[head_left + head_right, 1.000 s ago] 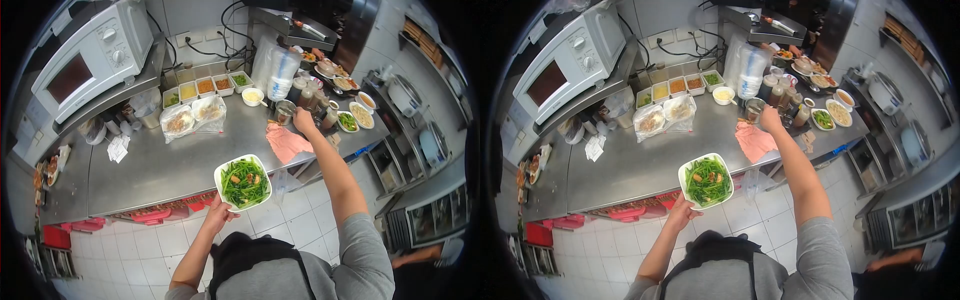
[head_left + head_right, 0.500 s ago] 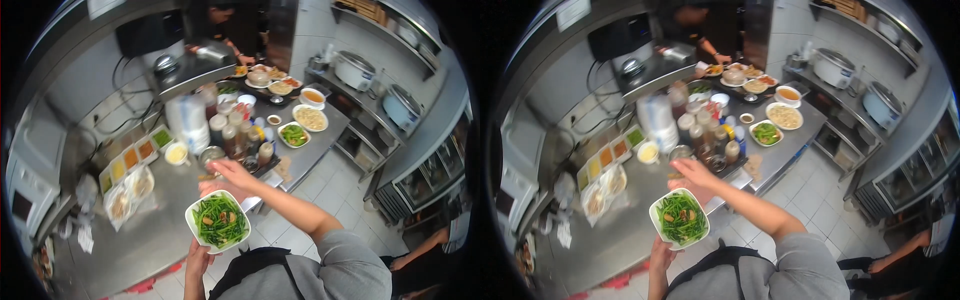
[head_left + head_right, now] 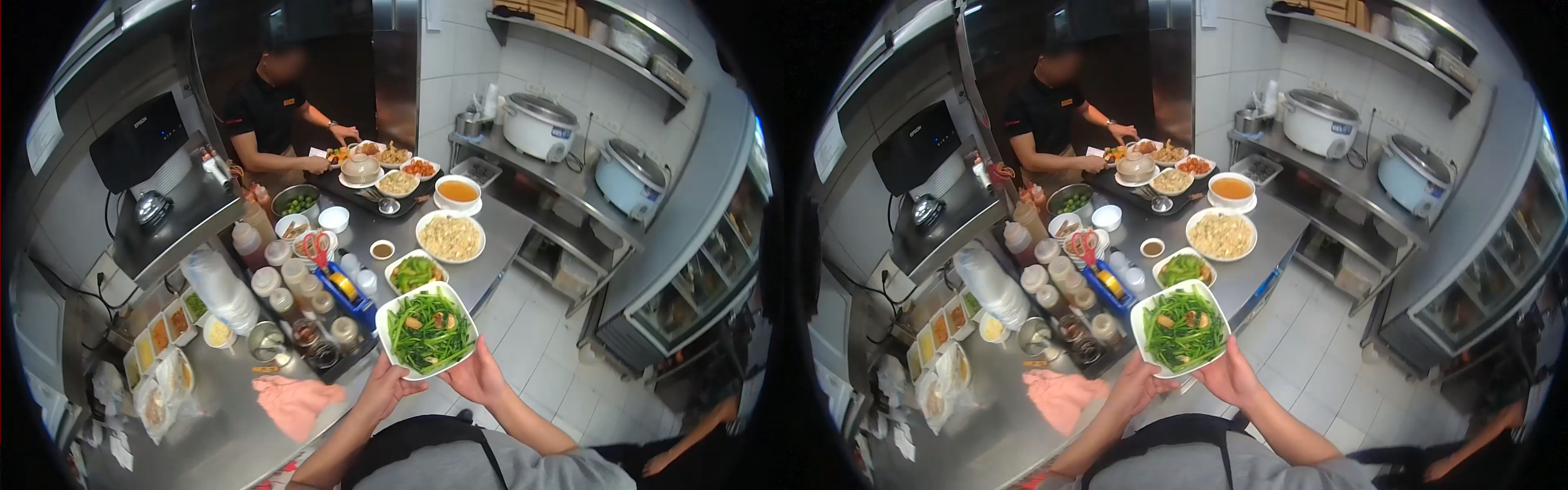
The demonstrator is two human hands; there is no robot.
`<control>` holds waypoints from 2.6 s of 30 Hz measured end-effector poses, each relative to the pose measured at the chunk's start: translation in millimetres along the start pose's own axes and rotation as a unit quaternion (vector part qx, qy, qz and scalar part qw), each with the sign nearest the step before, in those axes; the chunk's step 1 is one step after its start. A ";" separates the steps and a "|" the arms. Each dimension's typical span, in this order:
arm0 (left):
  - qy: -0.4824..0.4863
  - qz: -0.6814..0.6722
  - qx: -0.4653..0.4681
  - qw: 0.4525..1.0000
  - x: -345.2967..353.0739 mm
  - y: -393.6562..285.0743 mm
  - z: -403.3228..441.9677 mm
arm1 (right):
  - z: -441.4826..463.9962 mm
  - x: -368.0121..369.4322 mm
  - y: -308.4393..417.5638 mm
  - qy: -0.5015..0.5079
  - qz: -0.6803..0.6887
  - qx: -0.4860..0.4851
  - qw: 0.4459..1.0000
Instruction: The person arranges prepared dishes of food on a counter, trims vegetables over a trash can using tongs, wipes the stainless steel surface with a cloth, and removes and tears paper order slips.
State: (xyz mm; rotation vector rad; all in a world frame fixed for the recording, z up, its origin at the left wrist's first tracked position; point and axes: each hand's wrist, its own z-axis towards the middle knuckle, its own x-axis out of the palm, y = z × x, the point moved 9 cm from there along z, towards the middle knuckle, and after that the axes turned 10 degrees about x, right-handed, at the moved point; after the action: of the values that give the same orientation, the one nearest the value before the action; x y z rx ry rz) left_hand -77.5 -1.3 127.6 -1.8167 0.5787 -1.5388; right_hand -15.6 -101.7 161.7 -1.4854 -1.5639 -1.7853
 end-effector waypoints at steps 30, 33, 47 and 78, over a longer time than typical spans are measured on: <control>-0.052 0.020 -0.224 0.973 -5.8 207.7 283.5 | 147.5 -434.0 380.3 -0.250 -0.352 0.067 0.899; -0.097 0.003 -0.194 0.976 -8.9 201.3 278.8 | 168.4 -443.3 386.4 -0.222 -0.356 0.107 0.901; -0.404 -0.059 0.067 0.910 -17.1 204.9 240.9 | 257.2 -442.1 480.3 -0.138 -0.649 0.233 0.711; -0.449 0.742 0.122 0.483 -117.2 -24.6 333.8 | 177.7 -379.4 384.2 -0.024 -0.379 0.296 0.877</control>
State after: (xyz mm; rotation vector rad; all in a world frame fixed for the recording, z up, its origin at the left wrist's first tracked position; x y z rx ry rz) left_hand 222.0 168.7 42.8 -0.8536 0.8634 0.5441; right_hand 521.2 -213.8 11.8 -0.6523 -2.6465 -1.3373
